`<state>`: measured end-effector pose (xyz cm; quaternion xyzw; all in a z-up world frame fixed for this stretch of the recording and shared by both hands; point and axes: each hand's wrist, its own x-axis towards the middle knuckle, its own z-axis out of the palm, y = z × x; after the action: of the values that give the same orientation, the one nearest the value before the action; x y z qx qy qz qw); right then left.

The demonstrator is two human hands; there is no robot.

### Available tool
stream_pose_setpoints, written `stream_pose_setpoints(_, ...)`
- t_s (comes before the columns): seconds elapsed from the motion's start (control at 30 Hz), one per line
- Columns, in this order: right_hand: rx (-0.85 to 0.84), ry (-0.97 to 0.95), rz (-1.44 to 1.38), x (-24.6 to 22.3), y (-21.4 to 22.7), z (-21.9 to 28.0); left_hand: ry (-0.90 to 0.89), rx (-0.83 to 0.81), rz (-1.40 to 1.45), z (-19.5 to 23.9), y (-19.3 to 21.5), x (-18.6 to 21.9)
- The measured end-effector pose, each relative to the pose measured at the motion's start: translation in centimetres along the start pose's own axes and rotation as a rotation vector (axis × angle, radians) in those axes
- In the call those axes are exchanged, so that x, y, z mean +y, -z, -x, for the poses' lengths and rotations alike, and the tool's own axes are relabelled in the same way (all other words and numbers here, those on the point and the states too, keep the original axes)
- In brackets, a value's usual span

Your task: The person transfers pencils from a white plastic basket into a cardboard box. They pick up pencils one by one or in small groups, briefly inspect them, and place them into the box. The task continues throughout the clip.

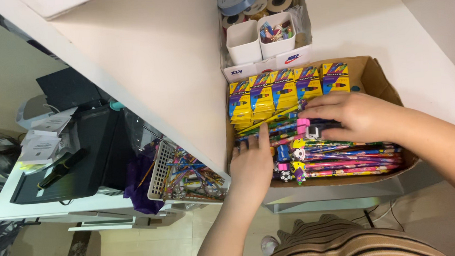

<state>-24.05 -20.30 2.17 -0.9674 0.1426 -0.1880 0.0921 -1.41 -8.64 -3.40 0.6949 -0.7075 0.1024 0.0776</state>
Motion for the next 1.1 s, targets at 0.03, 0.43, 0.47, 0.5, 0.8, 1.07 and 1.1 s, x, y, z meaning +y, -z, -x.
stream_pose_setpoints(0.03, 0.0, -0.001, 0.004, -0.1, 0.1, 0.1, -0.002, 0.003, 0.002, -0.3, 0.1, 0.2)
stream_pose_setpoints(0.43, 0.157, 0.185, 0.063, -3.1, 0.1, 0.2, 0.003, 0.43, -0.162, -0.4, -0.4, 0.8)
stream_pose_setpoints(0.47, 0.178, 0.153, 0.145, -2.9, -0.3, 0.3, 0.026, 0.345, -0.174, -0.4, -0.6, 0.7)
stream_pose_setpoints(0.5, 0.199, 0.122, 0.227, -2.8, -0.7, 0.3, 0.05, 0.261, -0.186, -0.5, -0.8, 0.5)
stream_pose_setpoints(0.8, 0.005, -0.313, 0.057, 0.1, 1.8, 0.1, 0.12, 0.155, -0.259, -0.9, -2.1, 0.3)
stream_pose_setpoints(1.07, -0.211, -0.464, 0.152, 0.6, 1.0, -3.9, 0.062, 0.298, -0.213, -0.4, 0.1, 0.6)
stream_pose_setpoints(1.1, -0.208, -0.487, 0.141, 0.0, 1.1, -4.7, 0.035, 0.333, -0.174, -0.3, 0.6, 0.6)
